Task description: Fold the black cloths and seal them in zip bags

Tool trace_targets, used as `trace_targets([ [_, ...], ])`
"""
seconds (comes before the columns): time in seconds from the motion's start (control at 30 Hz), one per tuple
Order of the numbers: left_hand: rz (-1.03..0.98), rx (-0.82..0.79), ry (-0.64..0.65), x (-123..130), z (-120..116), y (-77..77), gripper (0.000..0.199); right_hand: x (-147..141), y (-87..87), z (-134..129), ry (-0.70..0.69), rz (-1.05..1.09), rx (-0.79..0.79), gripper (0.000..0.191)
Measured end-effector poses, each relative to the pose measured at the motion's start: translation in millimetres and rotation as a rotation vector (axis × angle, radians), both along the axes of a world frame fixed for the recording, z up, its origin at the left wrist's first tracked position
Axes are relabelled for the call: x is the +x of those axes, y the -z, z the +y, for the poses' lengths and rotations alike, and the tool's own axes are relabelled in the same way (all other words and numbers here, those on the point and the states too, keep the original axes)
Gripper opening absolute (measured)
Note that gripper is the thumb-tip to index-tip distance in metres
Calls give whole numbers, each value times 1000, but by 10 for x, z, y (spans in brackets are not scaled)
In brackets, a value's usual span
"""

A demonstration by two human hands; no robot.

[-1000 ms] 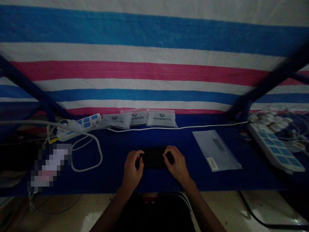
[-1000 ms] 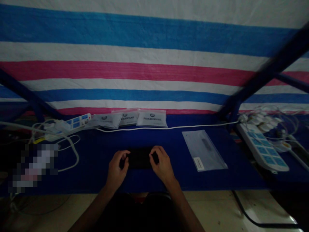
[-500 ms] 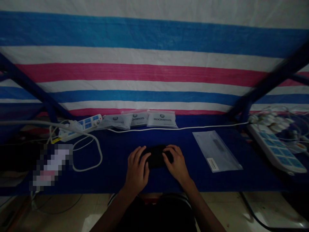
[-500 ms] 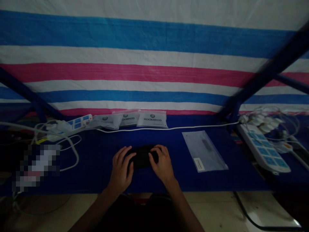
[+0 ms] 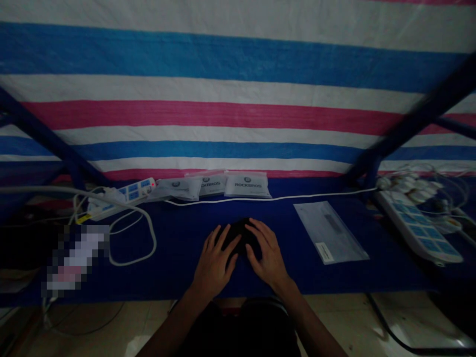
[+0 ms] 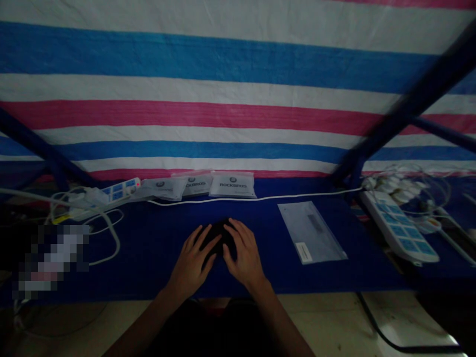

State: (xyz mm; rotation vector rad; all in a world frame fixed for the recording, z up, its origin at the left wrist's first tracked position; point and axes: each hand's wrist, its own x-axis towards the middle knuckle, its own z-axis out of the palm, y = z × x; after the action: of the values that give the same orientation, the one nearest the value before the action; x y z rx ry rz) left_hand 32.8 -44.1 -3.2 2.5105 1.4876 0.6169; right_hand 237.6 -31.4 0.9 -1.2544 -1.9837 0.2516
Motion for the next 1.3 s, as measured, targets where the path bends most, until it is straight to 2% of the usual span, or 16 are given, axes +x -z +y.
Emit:
trace_targets([
  [0.1, 0, -1, -4, -8, -1, 22, 52, -108, -32, 59, -110, -109, -65, 53],
  [0.2, 14, 2, -10, -15, -5, 48, 55, -174, -6, 184, -136, -208, -144, 55],
  [0.33, 36, 17, -35, -13, -36, 71, 59, -180, 71, 290, -117, -275, -198, 59],
  [0.6, 73, 25, -63, -27, -84, 66, 62, -183, 118, 279, -86, -296, -157, 61],
  [0.9, 86, 13, -61, -61, -57, 56, 59, -17, 158, 299, 22, -427, -188, 63],
  [1.0, 76, -1, -49, -76, -63, 50, 62, -4, 209, 293, 98, -378, -182, 65],
  [1.13, 67, -11, -34, -108, -79, 27, 66, 34, 257, 247, 202, -210, -179, 66],
  [1.3, 41, -6, -9, -128, -89, -20, 67, 327, 206, 15, 356, -42, -171, 61],
])
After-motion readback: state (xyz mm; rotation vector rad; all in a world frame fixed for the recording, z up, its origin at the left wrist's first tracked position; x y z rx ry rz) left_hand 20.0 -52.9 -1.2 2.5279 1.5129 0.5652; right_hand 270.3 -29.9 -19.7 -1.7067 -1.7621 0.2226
